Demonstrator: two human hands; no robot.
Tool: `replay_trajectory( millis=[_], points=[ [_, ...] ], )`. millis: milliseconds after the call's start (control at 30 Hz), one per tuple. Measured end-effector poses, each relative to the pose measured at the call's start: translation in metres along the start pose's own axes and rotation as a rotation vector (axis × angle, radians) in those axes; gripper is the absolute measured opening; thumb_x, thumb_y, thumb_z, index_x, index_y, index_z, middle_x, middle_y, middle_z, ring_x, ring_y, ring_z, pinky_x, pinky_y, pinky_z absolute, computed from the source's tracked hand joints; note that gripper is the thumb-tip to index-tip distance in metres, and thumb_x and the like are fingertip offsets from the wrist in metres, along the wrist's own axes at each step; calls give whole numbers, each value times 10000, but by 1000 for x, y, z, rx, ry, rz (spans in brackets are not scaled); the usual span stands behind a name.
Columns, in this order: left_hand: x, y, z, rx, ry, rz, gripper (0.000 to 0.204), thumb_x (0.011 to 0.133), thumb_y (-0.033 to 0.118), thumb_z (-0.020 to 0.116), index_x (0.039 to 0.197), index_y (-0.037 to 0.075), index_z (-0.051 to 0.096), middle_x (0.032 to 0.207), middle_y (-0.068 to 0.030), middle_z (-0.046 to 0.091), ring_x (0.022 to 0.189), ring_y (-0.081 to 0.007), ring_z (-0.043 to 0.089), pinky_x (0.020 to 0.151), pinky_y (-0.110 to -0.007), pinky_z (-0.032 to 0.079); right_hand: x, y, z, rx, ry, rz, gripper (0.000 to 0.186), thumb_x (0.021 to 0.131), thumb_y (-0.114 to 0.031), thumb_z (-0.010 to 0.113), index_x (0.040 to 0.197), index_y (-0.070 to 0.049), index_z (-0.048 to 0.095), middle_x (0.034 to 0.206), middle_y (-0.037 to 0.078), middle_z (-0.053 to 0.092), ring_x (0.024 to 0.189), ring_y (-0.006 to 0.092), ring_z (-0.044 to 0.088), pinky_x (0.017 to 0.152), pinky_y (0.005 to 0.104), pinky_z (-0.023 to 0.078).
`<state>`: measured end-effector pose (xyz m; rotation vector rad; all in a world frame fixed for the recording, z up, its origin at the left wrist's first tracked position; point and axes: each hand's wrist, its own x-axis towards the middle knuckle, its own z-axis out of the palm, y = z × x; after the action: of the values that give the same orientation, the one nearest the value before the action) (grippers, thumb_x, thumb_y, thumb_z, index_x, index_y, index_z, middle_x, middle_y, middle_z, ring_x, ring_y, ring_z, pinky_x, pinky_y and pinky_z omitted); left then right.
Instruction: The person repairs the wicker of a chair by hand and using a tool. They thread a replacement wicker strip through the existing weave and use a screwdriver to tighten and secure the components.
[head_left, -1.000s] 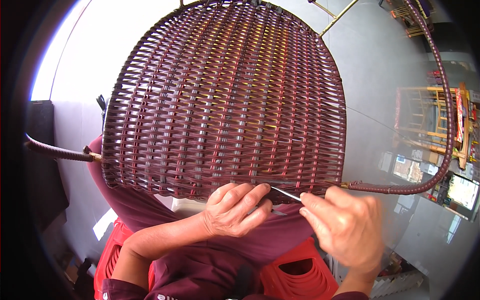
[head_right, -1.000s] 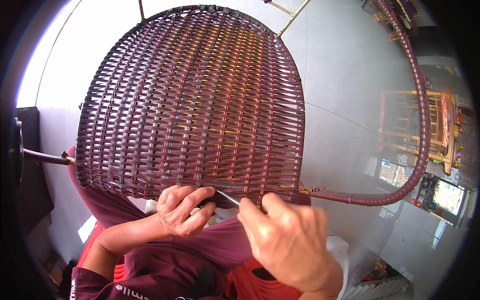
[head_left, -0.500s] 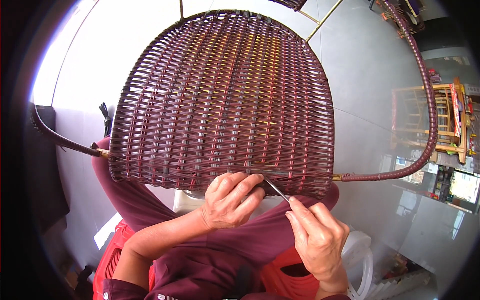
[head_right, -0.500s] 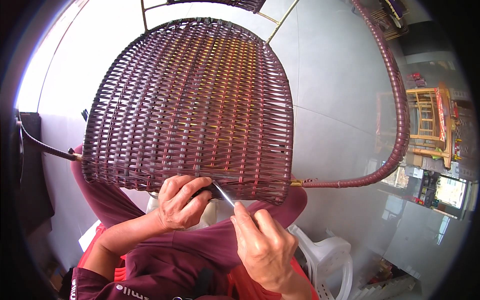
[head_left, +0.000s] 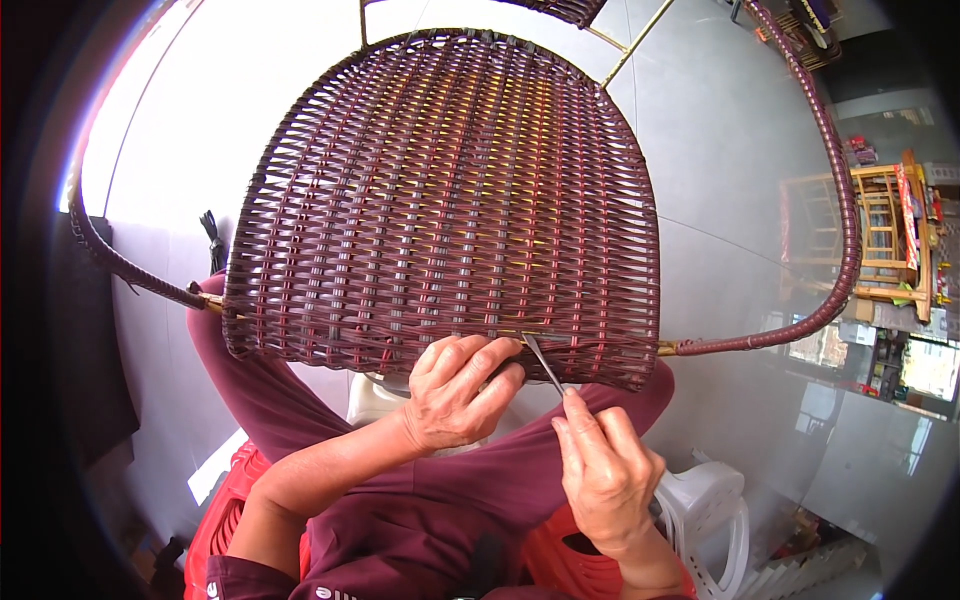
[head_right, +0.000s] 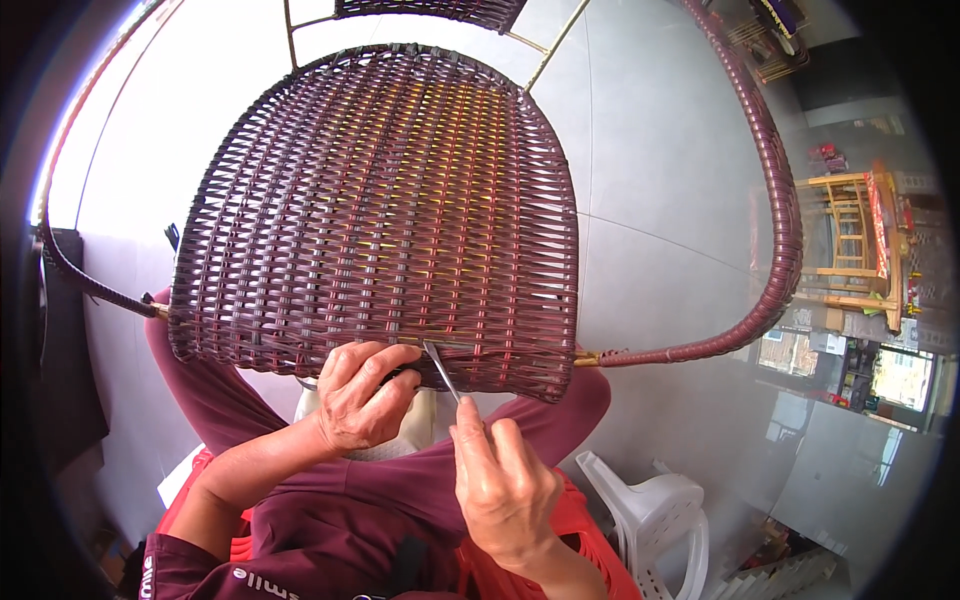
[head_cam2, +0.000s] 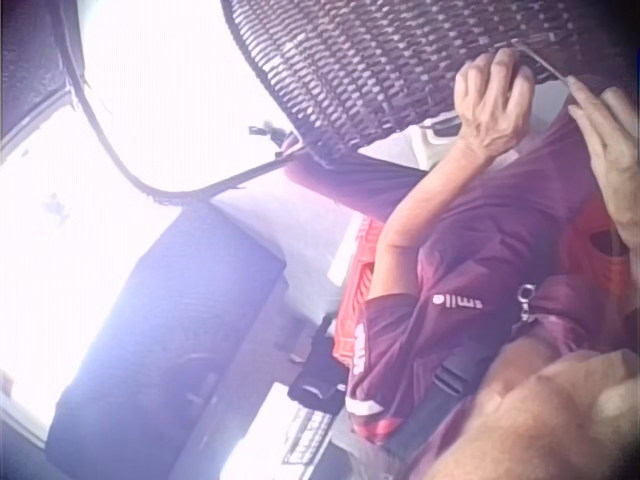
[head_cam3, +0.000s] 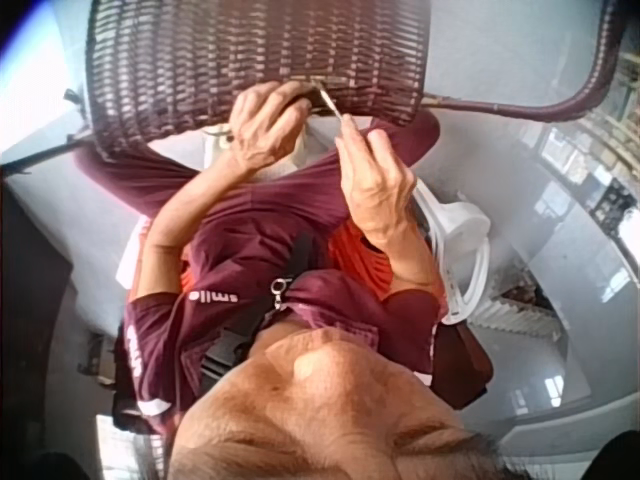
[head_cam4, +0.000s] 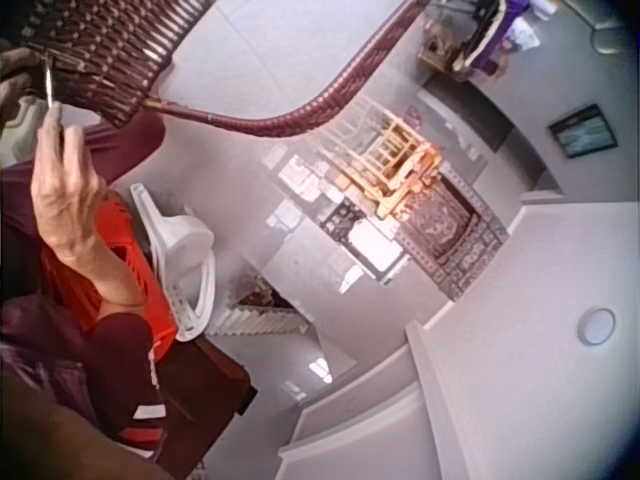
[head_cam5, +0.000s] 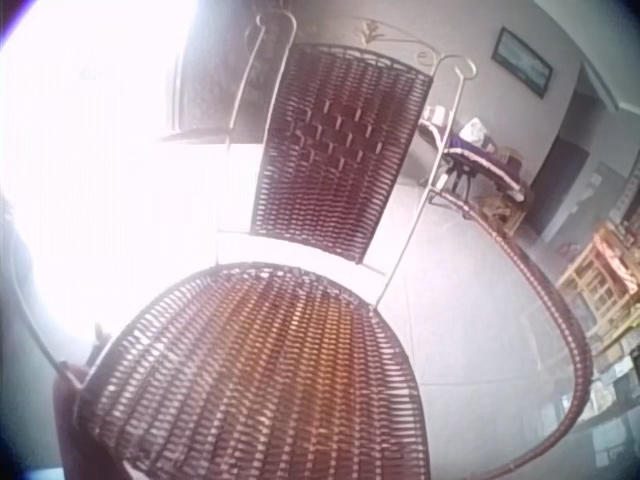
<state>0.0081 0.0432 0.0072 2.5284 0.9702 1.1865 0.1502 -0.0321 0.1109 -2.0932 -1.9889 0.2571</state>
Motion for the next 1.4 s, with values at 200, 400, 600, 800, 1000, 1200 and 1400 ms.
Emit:
replay_trajectory(
  millis=[200, 400, 600, 800, 1000, 1200, 1400],
  points=[
    [-2, -1, 0, 13, -3, -6, 139, 696, 134, 615, 828, 88, 616, 975, -54, 633, 795, -174, 574, 685, -295, 456, -8, -2, -2, 133, 18, 133, 318, 697, -35, 764, 1009, -41, 704, 652, 58, 511, 498, 207, 544, 458, 333, 428],
    [3, 0, 3, 40, 27, -24, 124, 696, 136, 632, 813, 97, 616, 924, -21, 628, 749, -150, 555, 658, -273, 426, 14, 16, -14, 121, -63, 8, 280, 741, -121, 745, 1012, -64, 701, 669, 39, 512, 476, 205, 545, 442, 313, 429],
    [6, 0, 7, 80, 28, -13, 109, 703, 143, 633, 805, 108, 615, 907, -10, 629, 735, -146, 547, 672, -271, 423, 44, 25, -37, 154, -241, -68, 197, 767, -137, 717, 946, -59, 698, 692, 59, 568, 504, 235, 585, 447, 332, 457],
    [1, -3, 5, 87, 19, 7, 100, 709, 156, 628, 799, 116, 611, 913, -5, 629, 713, -137, 541, 672, -255, 421, 29, 9, -27, 97, -152, -35, 252, 720, -89, 748, 966, -55, 704, 676, 61, 547, 518, 233, 569, 463, 344, 439],
    [1, -3, 4, 89, 15, 19, 88, 713, 153, 621, 792, 118, 608, 907, -6, 632, 701, -130, 541, 663, -249, 418, 1, 15, 1, 93, -15, -35, 356, 713, -115, 760, 1060, -81, 686, 667, 20, 432, 485, 161, 521, 415, 305, 421],
    [4, -1, 4, 87, 12, 1, 83, 710, 142, 613, 789, 118, 605, 901, -3, 632, 696, -126, 544, 669, -251, 413, -6, 0, 8, 39, 9, 12, 359, 735, -115, 743, 1086, -77, 676, 677, 15, 437, 494, 148, 520, 421, 292, 442],
    [3, -1, 6, 80, 20, -12, 84, 711, 130, 603, 793, 115, 606, 899, -3, 631, 698, -126, 545, 675, -259, 412, -10, -8, 27, 63, 39, 99, 357, 759, -91, 719, 1107, -52, 649, 701, 27, 474, 500, 161, 527, 432, 302, 445]
  ],
)
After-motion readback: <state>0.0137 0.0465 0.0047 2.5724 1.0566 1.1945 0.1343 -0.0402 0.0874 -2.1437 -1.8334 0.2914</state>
